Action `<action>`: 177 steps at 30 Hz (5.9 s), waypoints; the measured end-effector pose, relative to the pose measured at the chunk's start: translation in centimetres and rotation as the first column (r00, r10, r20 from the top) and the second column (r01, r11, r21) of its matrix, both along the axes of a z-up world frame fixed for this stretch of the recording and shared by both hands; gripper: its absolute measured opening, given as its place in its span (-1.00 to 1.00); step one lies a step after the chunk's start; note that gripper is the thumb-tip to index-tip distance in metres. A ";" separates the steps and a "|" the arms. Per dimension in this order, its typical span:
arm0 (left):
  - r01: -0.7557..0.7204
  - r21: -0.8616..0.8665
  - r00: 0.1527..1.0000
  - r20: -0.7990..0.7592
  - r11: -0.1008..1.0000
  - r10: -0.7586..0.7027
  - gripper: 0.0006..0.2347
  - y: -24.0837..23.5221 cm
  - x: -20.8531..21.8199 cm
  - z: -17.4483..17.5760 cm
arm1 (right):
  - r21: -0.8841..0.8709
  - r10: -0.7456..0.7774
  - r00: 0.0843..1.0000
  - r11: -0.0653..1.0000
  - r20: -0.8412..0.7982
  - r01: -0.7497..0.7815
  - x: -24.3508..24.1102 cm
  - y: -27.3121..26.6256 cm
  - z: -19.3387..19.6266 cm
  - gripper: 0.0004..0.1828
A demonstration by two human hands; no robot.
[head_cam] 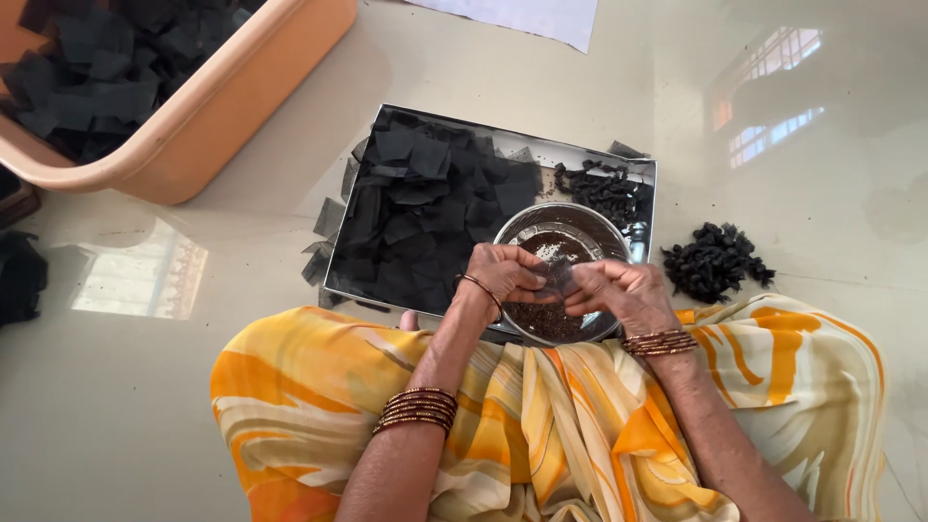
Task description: Rolling hand-made cigarettes using square paper and powder filler on a metal tray.
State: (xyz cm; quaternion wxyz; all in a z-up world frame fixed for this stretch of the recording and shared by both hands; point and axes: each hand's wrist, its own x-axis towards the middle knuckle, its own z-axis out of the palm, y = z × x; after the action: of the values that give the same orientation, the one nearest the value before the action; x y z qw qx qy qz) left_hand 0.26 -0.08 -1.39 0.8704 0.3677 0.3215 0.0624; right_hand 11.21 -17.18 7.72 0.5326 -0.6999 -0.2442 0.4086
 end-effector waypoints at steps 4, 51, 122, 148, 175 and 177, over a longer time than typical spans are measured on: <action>0.021 -0.002 0.999 0.026 1.000 -0.021 -0.89 -0.1 -0.3 0.9 | -0.013 0.015 0.999 1.000 0.044 -0.015 0.6 -0.4 -2.2 -0.70; 0.098 0.985 0.975 -0.123 0.139 0.183 -0.94 -2.4 0.7 -1.1 | -0.116 0.108 0.594 0.993 0.797 -0.025 0.4 0.8 -5.8 -0.82; -0.143 0.519 0.959 -0.138 0.843 0.248 -0.84 7.4 -9.2 6.6 | 0.239 0.141 0.985 0.964 -0.101 -0.113 -6.0 12.1 -0.6 -0.75; -0.317 0.262 0.947 0.141 0.912 0.289 -0.88 7.2 -11.2 10.6 | 0.530 0.133 0.937 0.846 -0.322 0.062 -6.3 8.5 3.2 -0.90; -0.442 0.096 0.887 0.197 0.892 0.418 -0.91 7.5 -10.8 10.7 | -0.065 0.215 0.862 0.976 0.459 -0.209 -6.7 12.9 -5.0 -0.93; -0.388 0.071 0.911 0.182 0.919 0.371 -0.87 7.3 -10.6 10.4 | -0.262 0.411 0.572 0.908 0.710 -0.327 -6.1 12.5 -6.8 -0.78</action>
State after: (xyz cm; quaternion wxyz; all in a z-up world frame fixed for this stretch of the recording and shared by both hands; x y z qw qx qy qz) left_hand -10.35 7.24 9.02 0.8445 0.3374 0.3099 0.2776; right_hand 5.09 -4.67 0.89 0.2498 -0.7643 -0.5614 0.1956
